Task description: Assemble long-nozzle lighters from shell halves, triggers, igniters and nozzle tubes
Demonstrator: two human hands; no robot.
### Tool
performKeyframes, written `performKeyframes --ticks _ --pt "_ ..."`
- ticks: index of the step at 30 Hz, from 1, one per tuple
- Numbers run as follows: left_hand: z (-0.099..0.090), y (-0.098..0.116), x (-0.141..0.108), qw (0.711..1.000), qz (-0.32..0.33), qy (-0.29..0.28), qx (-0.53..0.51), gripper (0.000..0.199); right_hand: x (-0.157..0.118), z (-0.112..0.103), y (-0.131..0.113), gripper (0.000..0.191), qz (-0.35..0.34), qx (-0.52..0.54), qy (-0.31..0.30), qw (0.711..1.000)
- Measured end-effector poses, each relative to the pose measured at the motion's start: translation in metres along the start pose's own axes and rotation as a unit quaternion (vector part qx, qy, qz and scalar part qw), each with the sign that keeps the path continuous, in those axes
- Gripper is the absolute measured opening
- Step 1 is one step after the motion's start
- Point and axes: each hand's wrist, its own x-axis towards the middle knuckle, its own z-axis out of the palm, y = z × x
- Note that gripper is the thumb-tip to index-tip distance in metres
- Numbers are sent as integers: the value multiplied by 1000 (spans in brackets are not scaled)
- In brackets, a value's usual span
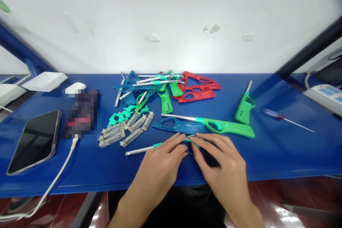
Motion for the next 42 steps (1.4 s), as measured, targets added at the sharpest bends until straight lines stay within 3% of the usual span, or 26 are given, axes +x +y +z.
performKeyframes --ticks 5,15,25,31,42 --pt "-4 4 4 994 -97 -18 -47 27 0 2 2 17 7 -7 0 1000" --pt "10 10 10 997 -43 58 37 22 -3 2 3 15 25 -20 -2 999" --pt "14 22 16 987 -116 112 9 20 -4 4 4 13 40 -10 -1 999" --pt "15 27 24 979 -168 115 -25 22 -1 2 1 16 61 -9 -5 998" --pt "18 25 23 968 -188 141 -91 21 0 1 0 21 77 21 -9 997"
